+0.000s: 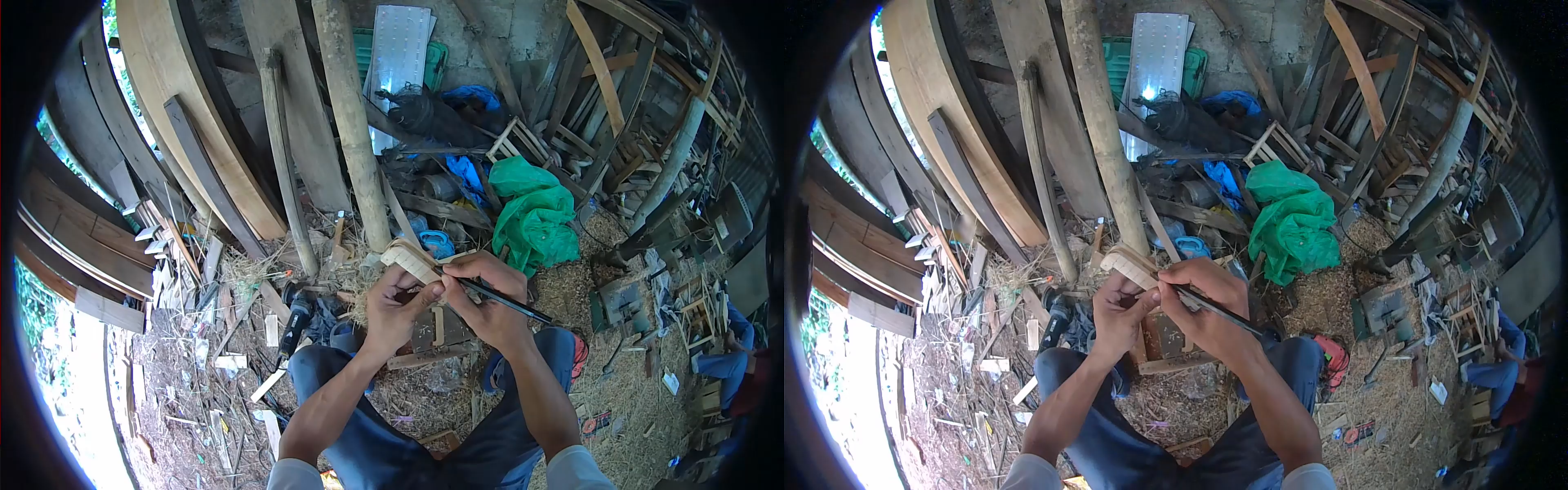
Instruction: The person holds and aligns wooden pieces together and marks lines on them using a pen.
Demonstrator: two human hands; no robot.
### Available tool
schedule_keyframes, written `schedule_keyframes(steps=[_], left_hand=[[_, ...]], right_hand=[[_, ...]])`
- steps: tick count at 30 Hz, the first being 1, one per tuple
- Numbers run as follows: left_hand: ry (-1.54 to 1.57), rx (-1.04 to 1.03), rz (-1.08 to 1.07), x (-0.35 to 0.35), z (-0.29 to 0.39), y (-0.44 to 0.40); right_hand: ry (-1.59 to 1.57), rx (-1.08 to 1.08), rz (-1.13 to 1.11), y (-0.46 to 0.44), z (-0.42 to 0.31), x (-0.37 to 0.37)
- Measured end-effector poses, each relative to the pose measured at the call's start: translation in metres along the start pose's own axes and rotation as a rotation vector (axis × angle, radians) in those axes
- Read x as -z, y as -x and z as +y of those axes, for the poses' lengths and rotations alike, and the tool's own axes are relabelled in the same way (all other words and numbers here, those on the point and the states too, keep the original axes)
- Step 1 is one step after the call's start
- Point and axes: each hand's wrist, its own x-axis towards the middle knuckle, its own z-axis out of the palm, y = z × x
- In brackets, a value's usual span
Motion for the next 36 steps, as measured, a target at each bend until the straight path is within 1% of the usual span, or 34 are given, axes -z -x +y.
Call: schedule_keyframes(steps=[4, 6, 9, 15, 21, 32, 36], left_hand=[[-0.02, 0.005, -0.01, -0.0012, 0.0024, 0.0], [0.065, 0.041, 0.004, -0.002, 0.0035, 0.0004], [0.072, 0.036, -0.001, -0.0007, 0.0008, 0.0008], [0.008, 0.001, -0.017, 0.0005, -0.0001, -0.0003], [-0.017, 0.01, -0.01, 0.0002, 0.0007, -0.0002], [0.02, -0.009, -0.011, -0.0008, -0.0009, -0.0006], [0.007, -0.005, -0.006, -0.0024, 0.0006, -0.0004]], right_hand=[[0.008, 0.018, -0.008, -0.001, 0.0005, 0.0005], [0.016, 0.023, -0.015, -0.001, 0.0001, 0.0007], [0.024, 0.028, -0.022, -0.0008, 0.0003, 0.0002], [0.033, 0.034, -0.018, -0.0015, 0.001, 0.0005], [0.034, 0.031, -0.014, -0.0007, 0.0012, 0.0003], [0.028, 0.027, -0.017, -0.001, 0.0004, 0.0002], [0.004, 0.022, 0.024, 0.0001, 0.0008, -0.0008]])
